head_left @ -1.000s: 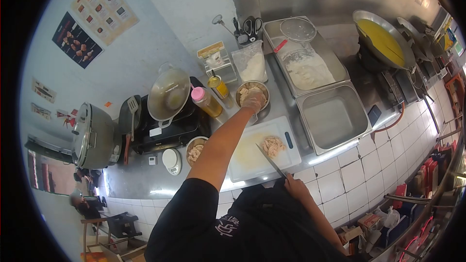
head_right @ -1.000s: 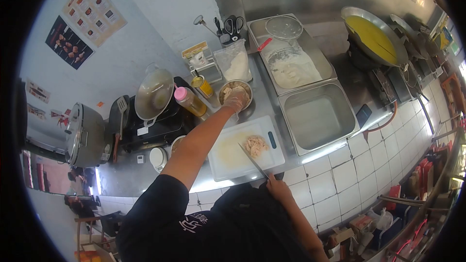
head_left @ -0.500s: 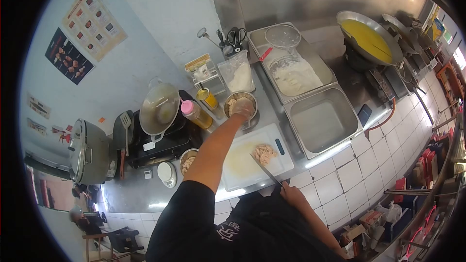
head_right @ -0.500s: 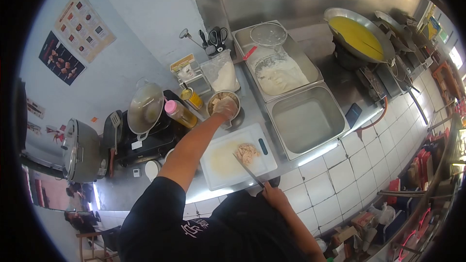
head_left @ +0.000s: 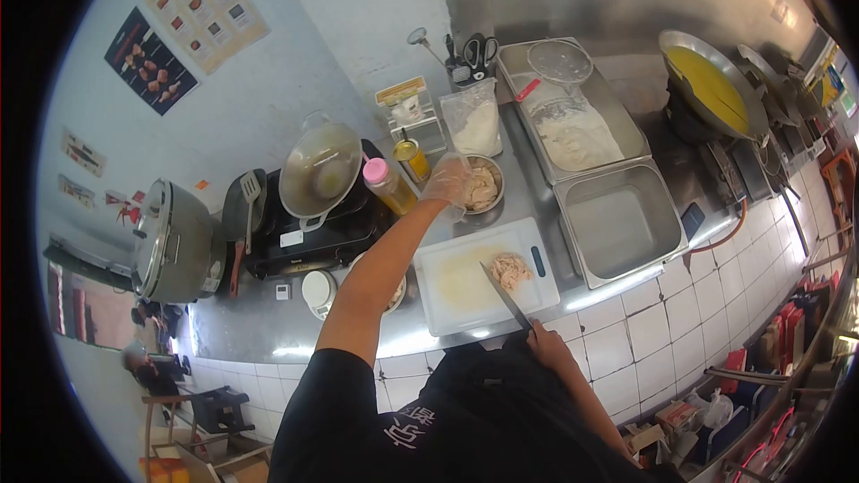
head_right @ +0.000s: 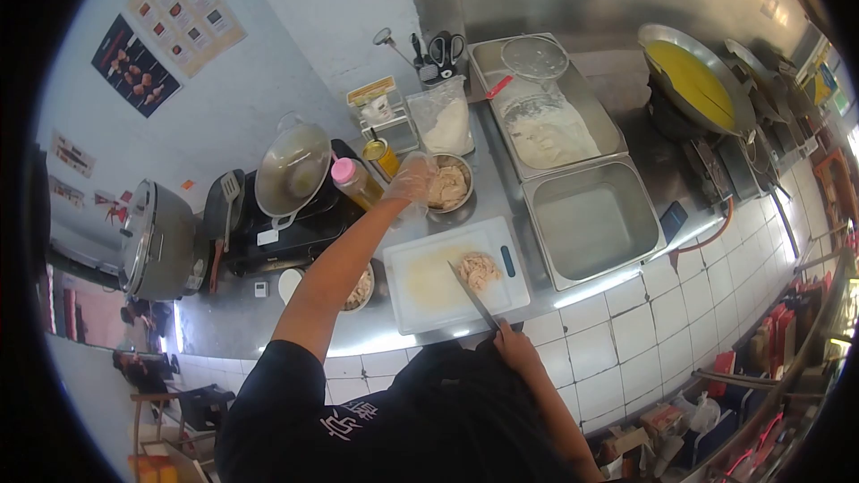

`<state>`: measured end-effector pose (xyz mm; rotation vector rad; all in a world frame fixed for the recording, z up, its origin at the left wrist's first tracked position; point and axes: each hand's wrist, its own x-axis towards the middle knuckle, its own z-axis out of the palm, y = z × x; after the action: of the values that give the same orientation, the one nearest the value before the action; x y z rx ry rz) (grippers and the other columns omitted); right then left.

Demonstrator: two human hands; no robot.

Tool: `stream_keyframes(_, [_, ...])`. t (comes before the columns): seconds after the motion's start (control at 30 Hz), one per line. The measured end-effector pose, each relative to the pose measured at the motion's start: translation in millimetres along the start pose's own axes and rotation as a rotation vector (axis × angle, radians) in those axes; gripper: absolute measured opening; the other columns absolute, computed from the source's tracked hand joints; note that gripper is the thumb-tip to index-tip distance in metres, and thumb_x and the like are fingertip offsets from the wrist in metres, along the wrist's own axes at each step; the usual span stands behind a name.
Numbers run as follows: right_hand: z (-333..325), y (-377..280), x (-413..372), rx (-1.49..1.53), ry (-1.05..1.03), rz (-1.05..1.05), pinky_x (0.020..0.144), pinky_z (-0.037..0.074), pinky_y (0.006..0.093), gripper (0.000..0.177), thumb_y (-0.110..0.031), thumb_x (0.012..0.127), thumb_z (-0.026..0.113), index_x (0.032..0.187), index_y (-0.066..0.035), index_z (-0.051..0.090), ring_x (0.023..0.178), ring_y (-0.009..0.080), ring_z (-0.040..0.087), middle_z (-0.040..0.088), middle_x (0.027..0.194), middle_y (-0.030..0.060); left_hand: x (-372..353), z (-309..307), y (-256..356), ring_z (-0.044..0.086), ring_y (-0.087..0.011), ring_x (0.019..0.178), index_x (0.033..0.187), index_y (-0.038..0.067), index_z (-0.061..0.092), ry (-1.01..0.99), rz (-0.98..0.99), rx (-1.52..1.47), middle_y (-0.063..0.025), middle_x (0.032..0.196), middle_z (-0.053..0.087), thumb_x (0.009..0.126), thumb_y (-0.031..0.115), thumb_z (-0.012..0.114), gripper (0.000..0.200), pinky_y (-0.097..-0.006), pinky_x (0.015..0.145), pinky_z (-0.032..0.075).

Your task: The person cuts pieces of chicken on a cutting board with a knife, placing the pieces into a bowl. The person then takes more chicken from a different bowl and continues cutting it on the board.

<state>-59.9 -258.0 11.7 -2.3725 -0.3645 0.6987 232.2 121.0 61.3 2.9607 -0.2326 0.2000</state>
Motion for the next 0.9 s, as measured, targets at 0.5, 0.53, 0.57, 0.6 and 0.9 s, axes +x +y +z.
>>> stream_keyframes(0.5, [7.5,-1.4,-0.1,0.007,0.028,-0.007,0.077,0.047,0.0678,0.031,-0.029,0.101,0.049,0.122,-0.005,0.048,0.082,0.058,0.063,0.065,0.082,0.0364,-8.6,60.0,35.6,0.062,-0.0333,0.125,0.122,0.001,0.07,-0.538,-0.248,-0.152,-0.0214,0.133,0.064,0.095,0.04,0.054,0.05,-0.0433,0.104,0.048])
stream_keyframes(0.53, [9.4,1.0,0.3,0.014,0.032,-0.019,0.077,0.048,0.0675,0.033,-0.029,0.101,0.049,0.124,-0.006,0.048,0.082,0.0577,0.063,0.066,0.083,0.036,-8.0,63.8,35.8,0.062,-0.0333,0.125,0.123,0.001,0.07,-0.531,-0.246,-0.142,-0.0213,0.134,0.064,0.095,0.04,0.054,0.05,-0.0434,0.105,0.048])
stream_keyframes(0.57, [11.9,4.0,1.2,0.024,0.034,-0.027,0.078,0.049,0.0672,0.034,-0.028,0.101,0.049,0.127,-0.006,0.048,0.082,0.0575,0.064,0.066,0.083,0.0356,-7.8,68.4,35.4,0.062,-0.0333,0.125,0.123,0.001,0.07,-0.523,-0.241,-0.133,-0.0213,0.134,0.064,0.095,0.039,0.054,0.05,-0.0435,0.105,0.048])
stream_keyframes(0.6, [12.5,4.3,2.2,0.017,0.027,-0.022,0.078,0.048,0.0672,0.034,-0.028,0.101,0.049,0.127,-0.006,0.048,0.082,0.0576,0.063,0.066,0.083,0.0357,-8.7,71.0,34.2,0.062,-0.0332,0.125,0.123,0.002,0.07,-0.52,-0.236,-0.123,-0.0213,0.134,0.064,0.095,0.039,0.054,0.05,-0.0435,0.105,0.048])
stream_keyframes(0.9, [4.2,-5.5,-0.8,0.001,0.001,0.016,0.079,0.046,0.0682,0.034,-0.03,0.102,0.047,0.124,-0.003,0.048,0.085,0.0595,0.062,0.064,0.085,0.0393,-7.5,66.9,34.6,0.062,-0.033,0.125,0.122,0.003,0.07,-0.544,-0.198,-0.091,-0.0209,0.137,0.062,0.095,0.031,0.052,0.044,-0.0428,0.104,0.048])
